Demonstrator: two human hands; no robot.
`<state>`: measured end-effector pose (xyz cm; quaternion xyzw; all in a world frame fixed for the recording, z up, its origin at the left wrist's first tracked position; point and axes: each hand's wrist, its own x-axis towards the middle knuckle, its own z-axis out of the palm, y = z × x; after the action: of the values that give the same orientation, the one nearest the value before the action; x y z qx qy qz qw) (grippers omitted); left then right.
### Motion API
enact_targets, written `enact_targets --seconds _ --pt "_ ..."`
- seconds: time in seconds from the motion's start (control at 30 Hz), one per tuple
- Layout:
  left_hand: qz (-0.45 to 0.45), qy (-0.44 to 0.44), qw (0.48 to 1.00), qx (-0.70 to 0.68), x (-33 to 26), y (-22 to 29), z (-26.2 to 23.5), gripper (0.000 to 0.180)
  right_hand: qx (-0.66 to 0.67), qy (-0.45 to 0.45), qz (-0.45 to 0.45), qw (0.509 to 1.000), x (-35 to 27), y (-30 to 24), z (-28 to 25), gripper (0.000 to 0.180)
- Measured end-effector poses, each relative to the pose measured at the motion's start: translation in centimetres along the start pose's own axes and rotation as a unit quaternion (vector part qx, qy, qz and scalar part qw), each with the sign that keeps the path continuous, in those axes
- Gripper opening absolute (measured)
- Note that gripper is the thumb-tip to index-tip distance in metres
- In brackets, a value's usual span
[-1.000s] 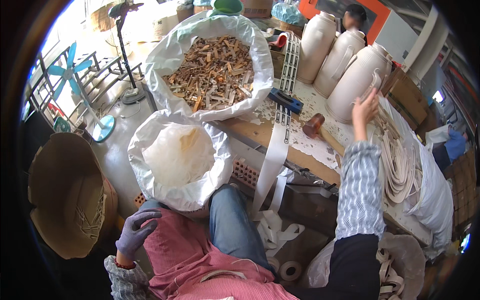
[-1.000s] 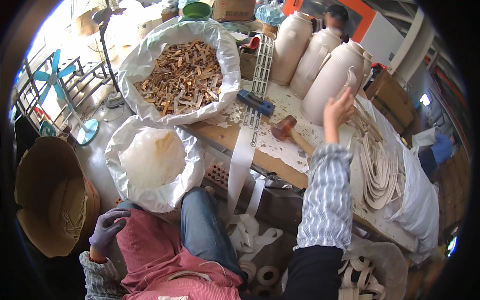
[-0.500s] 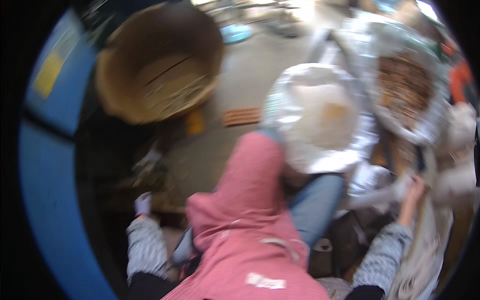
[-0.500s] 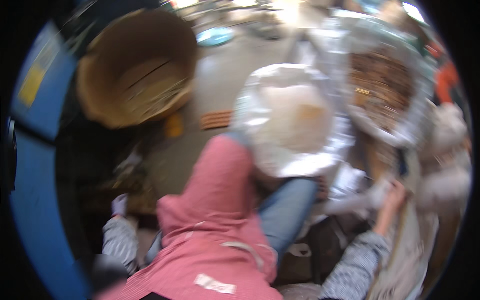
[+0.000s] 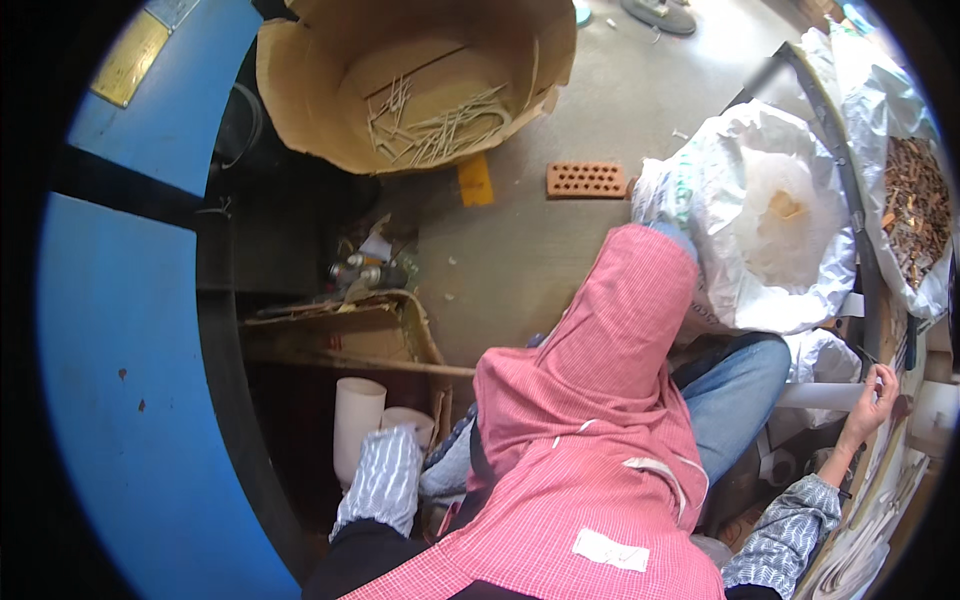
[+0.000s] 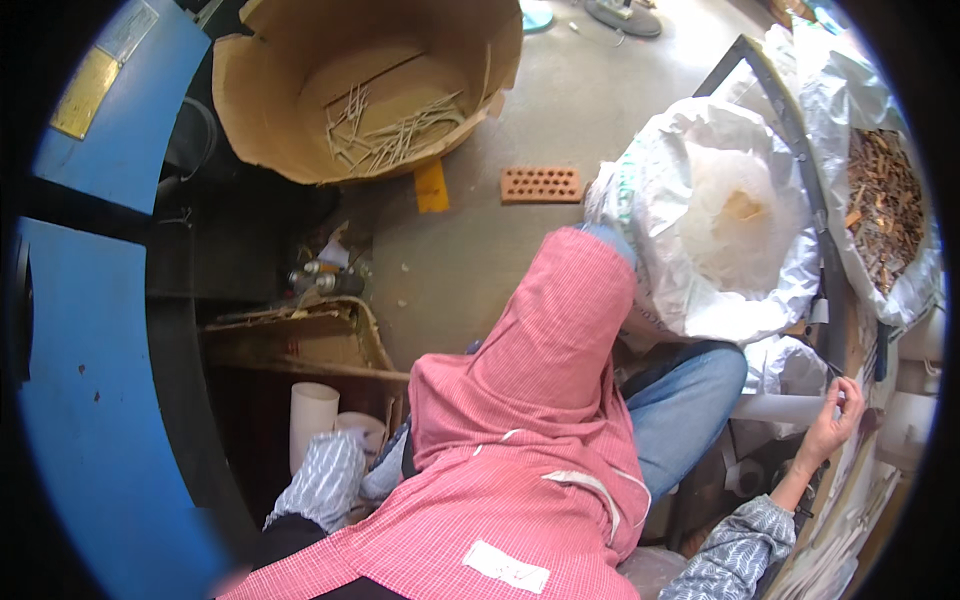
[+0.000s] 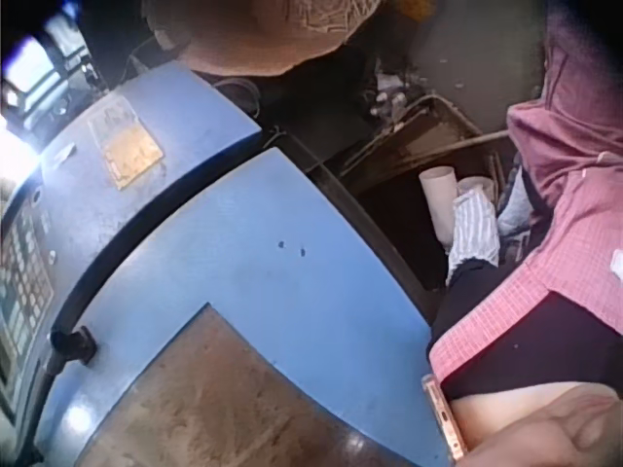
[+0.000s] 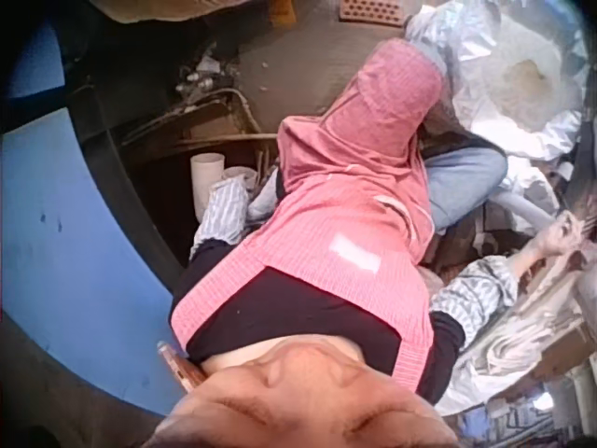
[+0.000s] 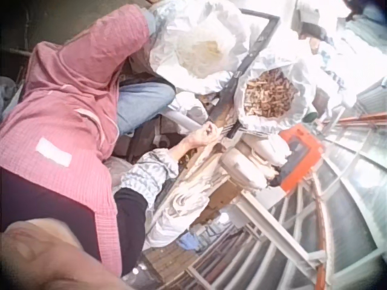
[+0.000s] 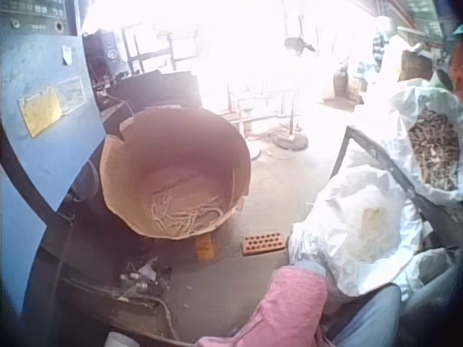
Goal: The person repeatedly picks up white thermos bodies, inserts a small circular seal into the opening, and places the finished units on a nearby table. The person handles the thermoses one at a time while seated on the floor.
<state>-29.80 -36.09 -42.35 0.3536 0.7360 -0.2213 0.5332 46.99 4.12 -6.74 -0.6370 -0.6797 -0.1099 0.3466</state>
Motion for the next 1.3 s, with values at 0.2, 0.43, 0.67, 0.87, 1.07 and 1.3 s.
enact_targets --seconds 0.2,0.43,0.67,0.87,1.07,1.3 --pt "-0.016 0.240 0.970 0.041 -13.9 7.6 -11.6 0.050 0.249 0.009 0.087 0.964 -1.2 -3.1 3.5 0.013" --pt "0.587 0.506 0.551 0.309 -36.6 34.6 -23.5 0.007 0.545 -0.288 0.195 0.763 0.2 -21.4 10.6 0.069" --pt "0.851 0.025 0.407 0.332 -37.6 46.5 -16.4 0.018 0.622 -0.288 0.157 0.711 -1.3 -17.7 11.1 0.098" --pt "0.718 0.374 0.582 -0.070 -33.9 55.7 -26.5 0.070 0.681 -0.202 0.180 0.681 -4.4 -18.2 7.7 0.117" --pt "0.711 0.077 0.699 -0.020 -29.0 62.3 -27.5 0.056 0.568 -0.030 0.149 0.809 -3.1 -16.9 4.4 0.017" --pt "0.731 0.064 0.679 -0.029 -26.1 63.1 -25.5 0.046 0.566 -0.181 0.324 0.736 -3.4 -19.6 3.5 0.008"
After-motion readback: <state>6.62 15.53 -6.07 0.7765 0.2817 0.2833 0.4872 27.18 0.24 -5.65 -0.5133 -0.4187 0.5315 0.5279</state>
